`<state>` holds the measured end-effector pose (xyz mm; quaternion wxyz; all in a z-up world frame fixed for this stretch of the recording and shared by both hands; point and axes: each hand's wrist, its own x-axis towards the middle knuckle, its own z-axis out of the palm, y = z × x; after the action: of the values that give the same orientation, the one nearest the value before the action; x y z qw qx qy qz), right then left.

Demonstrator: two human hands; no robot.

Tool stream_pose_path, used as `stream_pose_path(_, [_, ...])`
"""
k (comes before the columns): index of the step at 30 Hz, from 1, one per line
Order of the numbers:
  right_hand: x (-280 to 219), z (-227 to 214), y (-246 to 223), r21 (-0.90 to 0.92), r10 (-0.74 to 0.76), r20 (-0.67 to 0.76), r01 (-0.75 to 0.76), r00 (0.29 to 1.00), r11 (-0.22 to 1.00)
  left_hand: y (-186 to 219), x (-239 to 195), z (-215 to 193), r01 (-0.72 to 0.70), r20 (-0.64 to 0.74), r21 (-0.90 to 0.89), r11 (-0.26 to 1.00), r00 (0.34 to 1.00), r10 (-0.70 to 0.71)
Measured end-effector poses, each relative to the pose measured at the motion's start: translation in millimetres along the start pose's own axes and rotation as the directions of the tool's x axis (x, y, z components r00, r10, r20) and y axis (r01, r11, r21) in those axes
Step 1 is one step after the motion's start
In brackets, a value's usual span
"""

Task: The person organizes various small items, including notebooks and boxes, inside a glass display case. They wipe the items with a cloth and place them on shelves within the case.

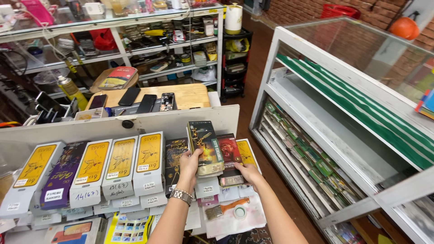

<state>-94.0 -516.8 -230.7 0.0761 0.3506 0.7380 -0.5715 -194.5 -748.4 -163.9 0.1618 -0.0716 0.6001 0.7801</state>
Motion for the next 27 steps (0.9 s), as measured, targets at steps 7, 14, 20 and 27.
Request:
stream_pose_path(7, [50,2,6,0.020,-0.045,0.071,0.044,0.996,0.999,34,-36,7,-0.321,0.055,0.938,0.130,0.508,0.860])
stream_pose_path(14, [39,-1,-7,-0.057,-0.064,0.046,0.067,0.997,0.996,53,-122,42,-0.745,0.480,0.564,0.356,0.647,0.593])
stream_pose_path(20, [16,-1,-28,-0.109,-0.103,-0.015,0.101,0.995,0.989,54,-125,43,-0.737,0.461,0.539,0.409,0.664,0.589])
stream_pose_path(27, [-19,-14,-33,0.550,-0.035,0.201,-0.083,0.979,0.831,51,-109,42,-0.642,0.372,0.461,0.613,0.767,0.523])
